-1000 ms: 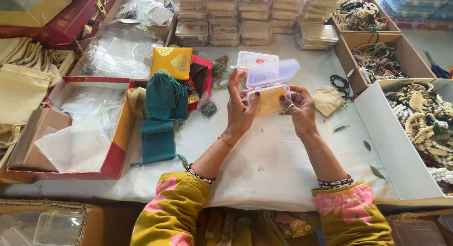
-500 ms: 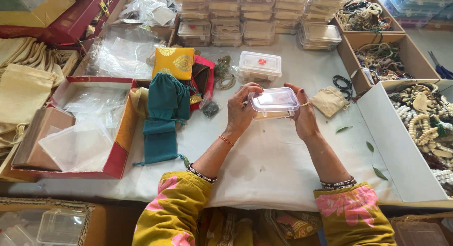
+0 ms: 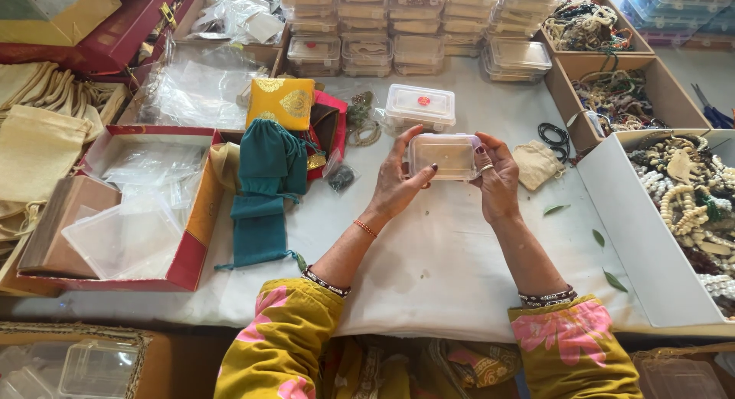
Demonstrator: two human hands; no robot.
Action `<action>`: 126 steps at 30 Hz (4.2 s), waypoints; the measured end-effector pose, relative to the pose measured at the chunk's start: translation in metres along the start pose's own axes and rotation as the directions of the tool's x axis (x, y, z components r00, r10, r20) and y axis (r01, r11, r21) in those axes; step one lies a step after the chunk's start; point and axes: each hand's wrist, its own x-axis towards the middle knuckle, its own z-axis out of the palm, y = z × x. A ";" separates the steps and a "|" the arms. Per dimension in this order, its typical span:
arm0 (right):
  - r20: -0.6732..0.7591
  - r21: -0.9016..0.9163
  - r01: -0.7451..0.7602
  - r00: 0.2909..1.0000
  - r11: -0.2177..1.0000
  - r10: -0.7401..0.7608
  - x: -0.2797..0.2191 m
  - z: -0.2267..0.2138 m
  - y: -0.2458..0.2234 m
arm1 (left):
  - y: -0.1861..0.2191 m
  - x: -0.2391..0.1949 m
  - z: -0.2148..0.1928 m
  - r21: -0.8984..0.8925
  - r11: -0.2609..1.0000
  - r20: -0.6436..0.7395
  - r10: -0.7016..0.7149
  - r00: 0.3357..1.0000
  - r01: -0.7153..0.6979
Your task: Packing beaded jewelry items into small cloth bags and plastic storage containers.
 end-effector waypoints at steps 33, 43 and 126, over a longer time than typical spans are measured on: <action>0.075 -0.021 0.008 0.997 1.000 -0.007 -0.001 -0.010 0.003 | 0.010 -0.010 0.002 0.432 0.826 0.028 0.389 0.921 -0.362; 0.145 -0.300 0.096 0.988 0.949 -0.054 -0.008 0.003 -0.005 | 0.010 -0.004 -0.003 0.199 0.978 -0.176 0.095 0.980 -0.059; 0.406 -0.851 0.525 0.679 0.019 -0.612 0.027 0.041 -0.049 | -0.033 0.010 -0.035 0.780 0.616 -0.128 0.330 0.935 -0.110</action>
